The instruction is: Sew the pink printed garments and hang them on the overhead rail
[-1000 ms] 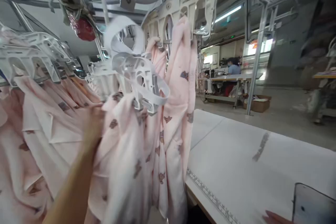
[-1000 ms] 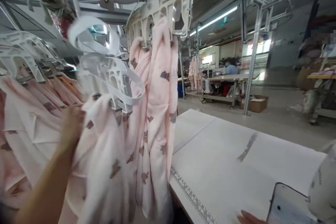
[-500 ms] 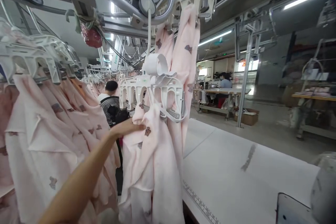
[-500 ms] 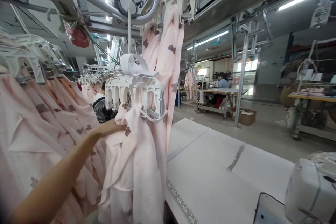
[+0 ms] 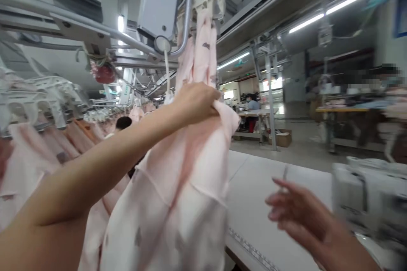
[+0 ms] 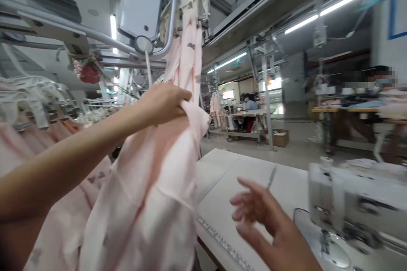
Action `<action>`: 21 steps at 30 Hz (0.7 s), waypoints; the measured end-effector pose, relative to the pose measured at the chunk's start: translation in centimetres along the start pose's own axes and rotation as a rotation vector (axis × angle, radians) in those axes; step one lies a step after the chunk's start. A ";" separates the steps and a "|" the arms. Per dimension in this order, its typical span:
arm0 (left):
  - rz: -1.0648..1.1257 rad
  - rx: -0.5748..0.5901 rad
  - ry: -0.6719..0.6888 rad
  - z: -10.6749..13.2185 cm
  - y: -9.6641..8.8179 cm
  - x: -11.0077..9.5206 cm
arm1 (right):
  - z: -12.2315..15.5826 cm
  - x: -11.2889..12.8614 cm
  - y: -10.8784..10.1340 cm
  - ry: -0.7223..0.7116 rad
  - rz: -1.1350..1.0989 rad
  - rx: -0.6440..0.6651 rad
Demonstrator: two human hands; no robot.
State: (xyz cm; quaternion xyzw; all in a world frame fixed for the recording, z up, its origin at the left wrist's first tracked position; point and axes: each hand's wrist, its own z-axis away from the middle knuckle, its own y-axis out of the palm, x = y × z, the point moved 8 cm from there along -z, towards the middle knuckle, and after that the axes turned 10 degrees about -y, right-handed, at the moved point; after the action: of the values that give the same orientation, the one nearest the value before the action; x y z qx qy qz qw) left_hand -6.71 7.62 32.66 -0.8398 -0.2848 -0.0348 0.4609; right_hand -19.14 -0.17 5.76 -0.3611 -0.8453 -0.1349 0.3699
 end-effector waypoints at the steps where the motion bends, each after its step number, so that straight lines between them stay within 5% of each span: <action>1: 0.019 0.121 0.026 -1.1 1.8 -2.1 | -1.6 2.5 -0.1 -0.038 -0.121 -0.028; 5: 0.245 0.678 0.049 -2.1 9.1 -7.3 | -4.8 7.2 0.4 -0.005 -0.474 0.008; 8: 0.410 0.765 0.098 -2.0 11.2 -8.5 | -4.7 5.5 -0.3 0.048 -0.307 -0.058; 11: 0.571 0.760 0.146 -1.6 11.4 -9.2 | -4.8 2.9 -1.9 0.074 -0.007 -0.232; 16: 0.825 0.826 0.138 0.3 10.5 -10.8 | -6.9 0.0 -1.4 0.196 0.052 -0.092; 19: 1.019 1.036 0.371 4.5 10.2 -11.7 | -6.2 1.6 -6.0 0.121 0.108 -0.341; 21: 0.921 1.063 0.529 7.0 10.8 -10.5 | -3.9 4.6 -10.0 0.019 0.233 -0.561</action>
State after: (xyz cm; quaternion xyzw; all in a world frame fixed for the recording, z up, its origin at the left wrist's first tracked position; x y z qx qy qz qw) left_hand -11.41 4.08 17.12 -0.5020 0.2369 0.1033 0.8254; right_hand -26.30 -6.76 12.14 -0.5423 -0.7246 -0.3232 0.2764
